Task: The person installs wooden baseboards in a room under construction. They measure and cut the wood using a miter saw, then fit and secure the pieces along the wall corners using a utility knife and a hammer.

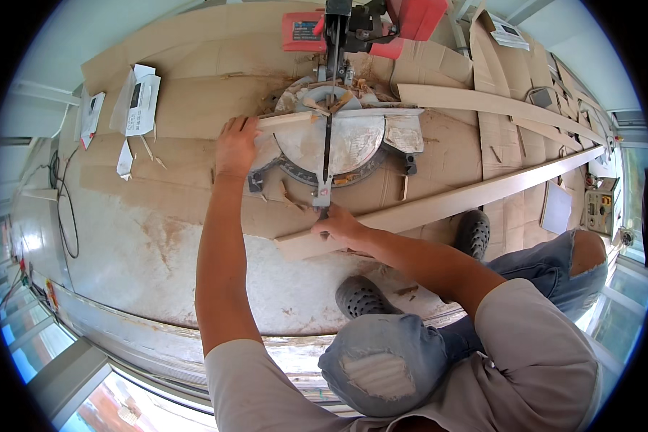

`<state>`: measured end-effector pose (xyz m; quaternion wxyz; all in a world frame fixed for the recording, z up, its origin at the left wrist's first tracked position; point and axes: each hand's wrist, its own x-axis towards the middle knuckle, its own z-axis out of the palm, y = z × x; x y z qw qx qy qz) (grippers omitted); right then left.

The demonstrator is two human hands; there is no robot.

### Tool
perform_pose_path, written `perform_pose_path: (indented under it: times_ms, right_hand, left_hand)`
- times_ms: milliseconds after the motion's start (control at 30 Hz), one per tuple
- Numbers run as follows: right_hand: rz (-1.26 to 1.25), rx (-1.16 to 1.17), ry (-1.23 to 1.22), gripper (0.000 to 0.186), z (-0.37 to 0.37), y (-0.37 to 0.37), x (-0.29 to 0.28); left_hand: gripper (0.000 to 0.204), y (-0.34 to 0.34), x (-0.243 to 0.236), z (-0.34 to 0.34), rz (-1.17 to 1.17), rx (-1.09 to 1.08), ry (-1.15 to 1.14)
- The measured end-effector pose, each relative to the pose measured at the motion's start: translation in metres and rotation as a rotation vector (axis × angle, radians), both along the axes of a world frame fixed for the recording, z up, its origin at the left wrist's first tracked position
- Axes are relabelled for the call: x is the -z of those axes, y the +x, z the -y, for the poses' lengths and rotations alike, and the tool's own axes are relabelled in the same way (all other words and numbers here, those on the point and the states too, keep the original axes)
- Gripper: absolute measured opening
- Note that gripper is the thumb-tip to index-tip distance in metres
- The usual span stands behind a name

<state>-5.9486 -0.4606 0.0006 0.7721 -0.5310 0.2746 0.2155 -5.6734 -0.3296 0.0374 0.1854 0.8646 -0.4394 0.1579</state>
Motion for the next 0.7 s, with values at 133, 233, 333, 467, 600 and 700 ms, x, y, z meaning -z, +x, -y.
perform_pose_path:
  times_ms: [133,233,333,467,600,700]
  right_hand:
    - [-0.061,-0.184,-0.033,0.043,0.049,-0.018,0.001]
    - [-0.027,-0.253,-0.006,0.044,0.071,-0.024,0.005]
    - [-0.060,-0.292,-0.010,0.047,0.092,-0.030,-0.006]
    - [-0.049,-0.452,-0.116,0.046,0.150,-0.032,-0.008]
    - [-0.056,-0.569,-0.342,0.047,0.207,-0.031,-0.013]
    - [-0.054,-0.519,-0.579,0.051,0.219,-0.040,-0.018]
  left_hand:
    - [0.027,0.001,0.000,0.000,-0.001,-0.005,0.010]
    - [0.028,0.000,-0.003,-0.002,-0.025,-0.010,0.043]
    - [0.028,0.000,-0.005,-0.002,-0.042,-0.003,0.042]
    - [0.029,0.003,-0.003,-0.006,-0.018,0.013,0.057]
    - [0.030,0.005,0.006,-0.006,0.007,0.017,0.024]
    - [0.030,0.005,0.011,-0.003,0.010,0.012,-0.005]
